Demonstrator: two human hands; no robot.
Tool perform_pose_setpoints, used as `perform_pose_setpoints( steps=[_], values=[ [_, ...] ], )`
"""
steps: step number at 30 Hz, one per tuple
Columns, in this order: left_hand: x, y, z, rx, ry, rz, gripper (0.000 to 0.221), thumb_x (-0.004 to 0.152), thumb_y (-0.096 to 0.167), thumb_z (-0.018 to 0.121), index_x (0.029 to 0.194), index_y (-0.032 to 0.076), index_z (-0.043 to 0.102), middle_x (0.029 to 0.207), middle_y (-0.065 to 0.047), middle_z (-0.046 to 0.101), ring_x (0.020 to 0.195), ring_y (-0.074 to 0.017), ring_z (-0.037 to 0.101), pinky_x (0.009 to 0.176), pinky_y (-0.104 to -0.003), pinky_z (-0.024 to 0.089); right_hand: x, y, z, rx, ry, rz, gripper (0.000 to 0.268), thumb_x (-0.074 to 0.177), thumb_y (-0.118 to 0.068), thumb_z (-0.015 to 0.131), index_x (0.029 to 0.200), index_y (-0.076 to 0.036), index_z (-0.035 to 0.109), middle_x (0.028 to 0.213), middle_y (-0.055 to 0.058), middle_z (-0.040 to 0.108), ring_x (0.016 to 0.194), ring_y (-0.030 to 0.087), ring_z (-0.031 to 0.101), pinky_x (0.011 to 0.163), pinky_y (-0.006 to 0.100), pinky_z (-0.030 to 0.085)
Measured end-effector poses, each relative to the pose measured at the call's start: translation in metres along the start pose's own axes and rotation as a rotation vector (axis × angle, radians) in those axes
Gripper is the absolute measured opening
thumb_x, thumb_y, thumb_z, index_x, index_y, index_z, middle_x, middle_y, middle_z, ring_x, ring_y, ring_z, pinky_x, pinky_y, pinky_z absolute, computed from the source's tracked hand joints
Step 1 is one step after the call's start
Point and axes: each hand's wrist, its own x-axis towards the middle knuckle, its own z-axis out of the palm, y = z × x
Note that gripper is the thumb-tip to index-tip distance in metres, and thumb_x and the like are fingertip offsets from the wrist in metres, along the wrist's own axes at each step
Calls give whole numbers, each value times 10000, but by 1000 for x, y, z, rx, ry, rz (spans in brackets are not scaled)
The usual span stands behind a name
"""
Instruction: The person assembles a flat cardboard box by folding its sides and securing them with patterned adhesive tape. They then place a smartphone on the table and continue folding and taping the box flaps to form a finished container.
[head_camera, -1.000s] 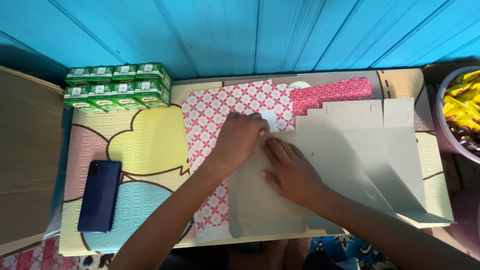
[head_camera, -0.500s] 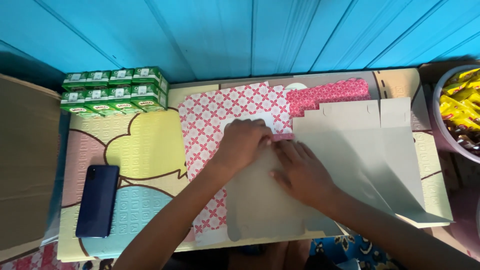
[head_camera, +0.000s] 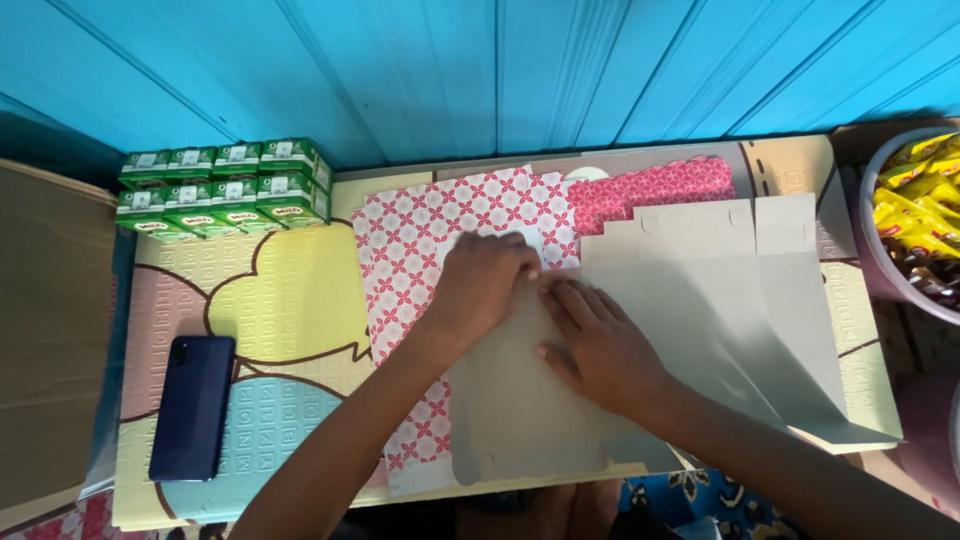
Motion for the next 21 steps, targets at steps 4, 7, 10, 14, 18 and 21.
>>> perform_pose_setpoints(
  steps=[4,7,10,14,18,21],
  values=[
    [-1,-2,-2,-18,-20,40,158,989,190,607,914,184,746,906,-34,726,949,-324,744,959,-515,507,2,0,-5,-20,48,-31,654,952,-466,603,1463,-62,549,1494,148,482,1416,354,489,1159,514,406],
    [1,-4,-3,-21,-29,41,109,963,159,654,950,181,760,940,-42,736,1015,-326,736,1039,-555,456,1,2,-9,-16,13,-19,663,939,-462,611,1478,-83,540,1498,127,481,1421,336,487,1161,507,404],
    [0,1,4,7,-68,12,55,919,156,697,934,173,748,909,-52,718,960,-350,727,958,-568,501,-1,5,-14,44,-79,12,683,930,-462,626,1502,-105,519,1560,115,422,1454,340,446,1182,522,375],
    [0,-6,0,-55,-17,35,115,970,148,627,954,154,740,915,-50,725,983,-340,736,1028,-556,463,-8,14,-13,41,-121,56,656,958,-478,582,1483,-87,534,1530,122,463,1447,331,464,1197,533,357],
    [0,-8,5,-70,-10,46,60,931,160,682,934,158,741,905,-54,727,963,-343,732,987,-558,494,-9,20,-9,-6,-100,59,655,963,-454,580,1497,-80,516,1546,130,445,1457,325,451,1206,534,340],
    [-1,-8,4,-21,8,45,53,935,164,685,931,181,735,904,-24,716,961,-302,728,1004,-556,472,-10,19,-8,-5,-83,55,646,964,-451,582,1488,-77,528,1541,133,458,1450,328,464,1198,533,353]
  ],
)
